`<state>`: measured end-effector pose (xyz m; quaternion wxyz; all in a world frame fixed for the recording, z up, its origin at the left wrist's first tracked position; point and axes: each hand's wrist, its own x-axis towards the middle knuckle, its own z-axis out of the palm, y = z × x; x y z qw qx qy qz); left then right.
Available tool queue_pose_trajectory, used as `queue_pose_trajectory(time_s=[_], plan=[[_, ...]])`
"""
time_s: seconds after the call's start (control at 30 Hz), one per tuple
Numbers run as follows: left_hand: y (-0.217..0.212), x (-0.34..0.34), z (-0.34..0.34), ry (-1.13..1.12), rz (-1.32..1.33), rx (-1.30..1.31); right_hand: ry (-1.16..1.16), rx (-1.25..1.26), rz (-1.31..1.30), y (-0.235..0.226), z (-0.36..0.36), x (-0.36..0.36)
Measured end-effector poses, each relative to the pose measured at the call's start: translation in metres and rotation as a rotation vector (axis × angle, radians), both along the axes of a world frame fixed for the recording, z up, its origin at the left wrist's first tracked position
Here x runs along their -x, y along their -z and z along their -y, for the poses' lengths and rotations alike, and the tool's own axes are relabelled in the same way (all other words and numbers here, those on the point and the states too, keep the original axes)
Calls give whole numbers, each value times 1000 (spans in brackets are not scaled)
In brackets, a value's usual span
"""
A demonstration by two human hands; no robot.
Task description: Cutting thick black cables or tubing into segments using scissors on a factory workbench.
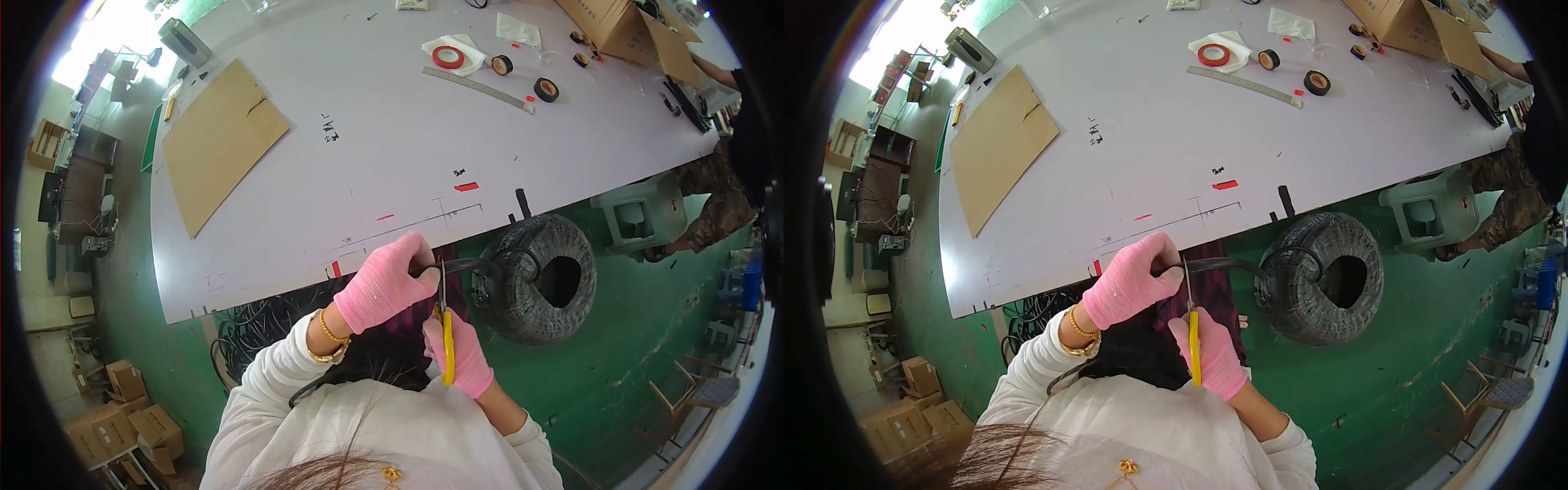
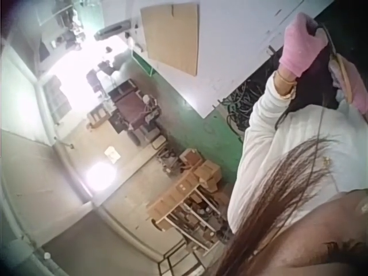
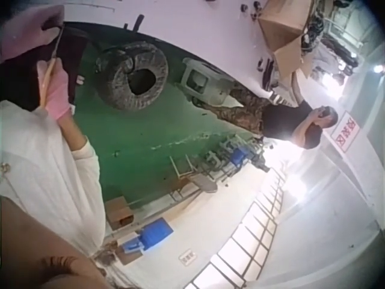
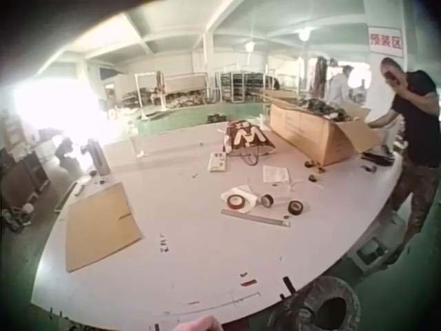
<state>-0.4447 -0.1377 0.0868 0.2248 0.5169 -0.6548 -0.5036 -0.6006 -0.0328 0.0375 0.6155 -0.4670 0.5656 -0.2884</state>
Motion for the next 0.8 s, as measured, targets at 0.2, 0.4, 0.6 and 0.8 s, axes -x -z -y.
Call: queue_pose_trajectory(time_s=[0.2, 0.4, 0.6, 0.8], plan=[[-22, -2, 19, 173, -390, -377, -10, -11, 78, 10, -12, 5], [-14, -11, 25, 360, -499, -684, 110, -314, 203, -16, -12, 0], [-10, -5, 26, 387, -531, -726, 150, -466, 199, -35, -7, 3], [-8, -21, 31, 369, -544, -712, 68, -188, 296, 12, -51, 48]])
